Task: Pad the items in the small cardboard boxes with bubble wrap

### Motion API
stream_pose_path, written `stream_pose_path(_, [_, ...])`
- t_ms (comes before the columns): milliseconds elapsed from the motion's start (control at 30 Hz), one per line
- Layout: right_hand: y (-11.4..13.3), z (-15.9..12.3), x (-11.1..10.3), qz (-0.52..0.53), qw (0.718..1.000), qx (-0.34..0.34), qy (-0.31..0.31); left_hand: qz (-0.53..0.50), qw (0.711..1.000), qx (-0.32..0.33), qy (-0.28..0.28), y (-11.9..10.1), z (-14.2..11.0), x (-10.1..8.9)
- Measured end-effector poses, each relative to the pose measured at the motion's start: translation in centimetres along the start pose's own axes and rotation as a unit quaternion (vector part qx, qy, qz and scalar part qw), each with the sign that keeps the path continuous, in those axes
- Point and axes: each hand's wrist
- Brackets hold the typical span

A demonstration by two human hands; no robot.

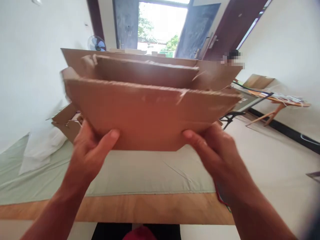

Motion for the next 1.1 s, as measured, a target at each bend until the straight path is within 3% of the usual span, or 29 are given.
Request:
stream_pose_path(167, [0.3, 0.4, -0.7, -0.097, 0.992, 0.016, -0.077, -0.138, 0.986, -0.025, 0.095, -0.7, 1.7, 1.1])
stream_pose_path(300, [1.2, 0.8, 1.1, -0.056, 0.997, -0.029, -0.037, -0.068, 0.998, -0.004, 0.018, -0.2, 1.7, -0.7])
stream_pose_path(400, [0.6, 0.6, 2.2, -0.069, 0.997, -0.024, -0.035, -0.078, 0.997, -0.017, 0.016, 1.6, 0.5, -1.4])
stream_pose_path(533, [-3.2, -2.6, 3.1, -0.113, 0.993, -0.005, -0.022, -0.122, 0.982, -0.131, 0.068, 6.4, -3.0, 0.4])
stream_pose_path(633, [-6.4, -6.4, 5.4, -0.086, 0.996, 0.017, -0.017, -0.142, 0.961, -0.213, 0.104, 10.4, -5.5, 1.7])
stream_pose_path(767, [-9.3, -11.8, 10.0, -0.071, 0.996, 0.057, -0.020, -0.159, 0.938, -0.283, 0.121, 14.9, -7.0, 1.5])
stream_pose_path(833, [-10.4, -14.5, 11.3, -0.062, 0.995, 0.081, -0.008, -0.146, 0.936, -0.300, 0.116, 16.3, -7.1, 0.9])
stream_pose_path(967, [-13.2, -17.7, 10.3, -0.012, 0.993, 0.113, 0.023, -0.103, 0.945, -0.281, 0.132, 17.3, -7.6, -0.5])
stream_pose_path(1100, [-15.2, -15.2, 8.1, 0.086, 0.983, 0.138, 0.083, -0.012, 0.941, -0.337, 0.019, 16.6, -11.2, -1.2])
Point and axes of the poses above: each hand's wrist, its own z-axis towards the middle knuckle, its own x-axis out of the palm, y = z × x, and after that the axes turned 2 degrees about -z, right-handed
